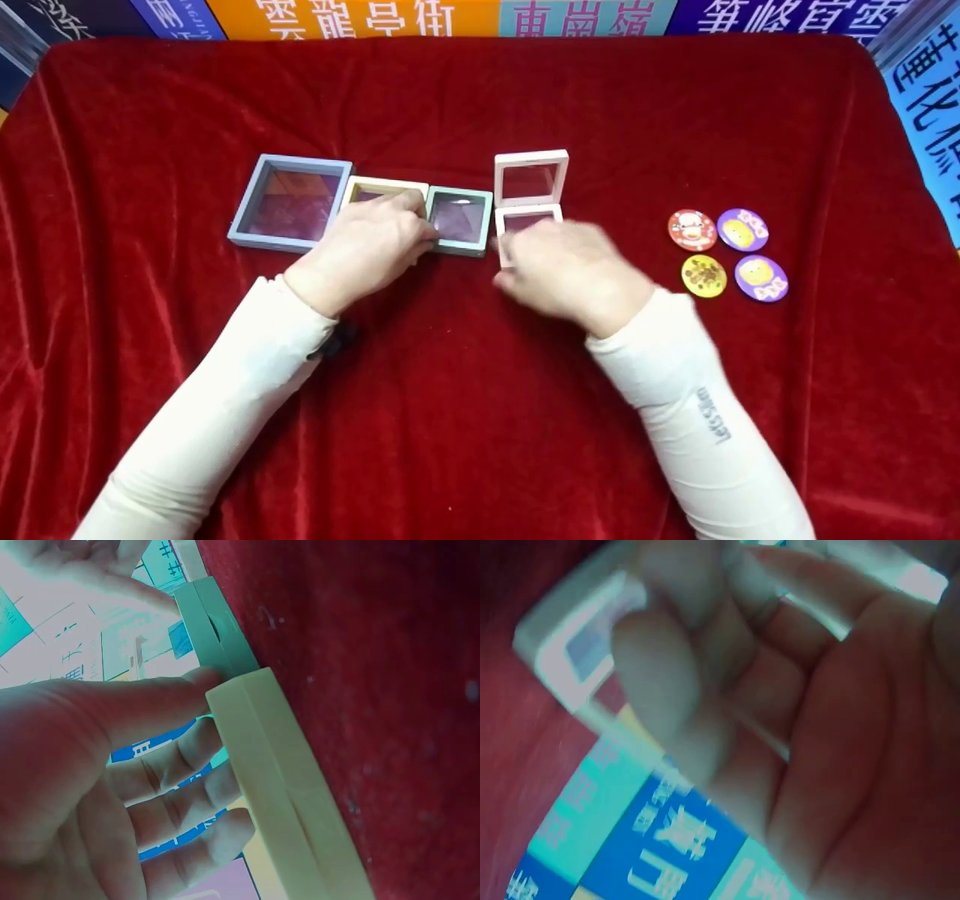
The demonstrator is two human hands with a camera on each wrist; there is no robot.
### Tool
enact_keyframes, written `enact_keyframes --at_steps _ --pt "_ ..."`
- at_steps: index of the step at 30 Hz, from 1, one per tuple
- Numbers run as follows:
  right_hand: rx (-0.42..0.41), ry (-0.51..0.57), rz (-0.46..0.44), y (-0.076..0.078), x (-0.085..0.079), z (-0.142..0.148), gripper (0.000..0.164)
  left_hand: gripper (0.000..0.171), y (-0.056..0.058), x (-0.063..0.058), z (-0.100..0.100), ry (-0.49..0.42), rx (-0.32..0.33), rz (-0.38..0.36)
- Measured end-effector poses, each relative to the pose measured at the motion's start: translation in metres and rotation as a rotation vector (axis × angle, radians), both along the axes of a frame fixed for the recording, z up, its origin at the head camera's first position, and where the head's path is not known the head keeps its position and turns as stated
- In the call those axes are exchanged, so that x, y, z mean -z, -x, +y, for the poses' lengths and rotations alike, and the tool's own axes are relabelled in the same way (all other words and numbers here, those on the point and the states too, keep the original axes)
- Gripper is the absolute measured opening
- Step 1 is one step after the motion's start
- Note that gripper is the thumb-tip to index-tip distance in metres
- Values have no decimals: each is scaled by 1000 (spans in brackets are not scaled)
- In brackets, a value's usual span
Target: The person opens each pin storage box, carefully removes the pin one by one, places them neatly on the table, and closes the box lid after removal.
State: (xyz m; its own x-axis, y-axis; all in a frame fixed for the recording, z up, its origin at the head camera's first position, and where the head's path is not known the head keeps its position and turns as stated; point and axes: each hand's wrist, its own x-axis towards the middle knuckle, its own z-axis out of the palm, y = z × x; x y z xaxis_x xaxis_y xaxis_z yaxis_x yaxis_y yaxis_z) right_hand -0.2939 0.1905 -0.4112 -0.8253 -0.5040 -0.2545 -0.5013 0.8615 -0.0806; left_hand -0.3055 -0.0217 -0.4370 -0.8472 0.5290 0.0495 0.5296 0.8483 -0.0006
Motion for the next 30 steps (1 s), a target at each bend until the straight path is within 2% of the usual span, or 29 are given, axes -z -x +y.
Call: enact_keyframes --at_steps 2,3,6,8,10,18,24,30 --pt "88 -16 29 6 -2 13 15 21 0 -1 1 -1 0 -14" --pt "132 -33 30 9 -2 20 16 21 0 -1 1 0 0 -22" --pt "232 -100 -19 18 1 38 30 21 1 -2 2 7 0 -48" --pt "257 -132 -72 23 4 45 37 20 1 -2 2 6 0 -56" --pt "266 -136 -107 26 7 46 38 20 1 -2 2 1 1 -54" --pt "222 -77 -116 28 11 38 30 20 1 -2 1 18 -10 -75" --pt "202 -32 -74 27 12 33 35 21 1 -2 2 35 -16 -85" --pt "186 -37 -53 29 14 30 36 22 2 -2 1 8 -18 -100"
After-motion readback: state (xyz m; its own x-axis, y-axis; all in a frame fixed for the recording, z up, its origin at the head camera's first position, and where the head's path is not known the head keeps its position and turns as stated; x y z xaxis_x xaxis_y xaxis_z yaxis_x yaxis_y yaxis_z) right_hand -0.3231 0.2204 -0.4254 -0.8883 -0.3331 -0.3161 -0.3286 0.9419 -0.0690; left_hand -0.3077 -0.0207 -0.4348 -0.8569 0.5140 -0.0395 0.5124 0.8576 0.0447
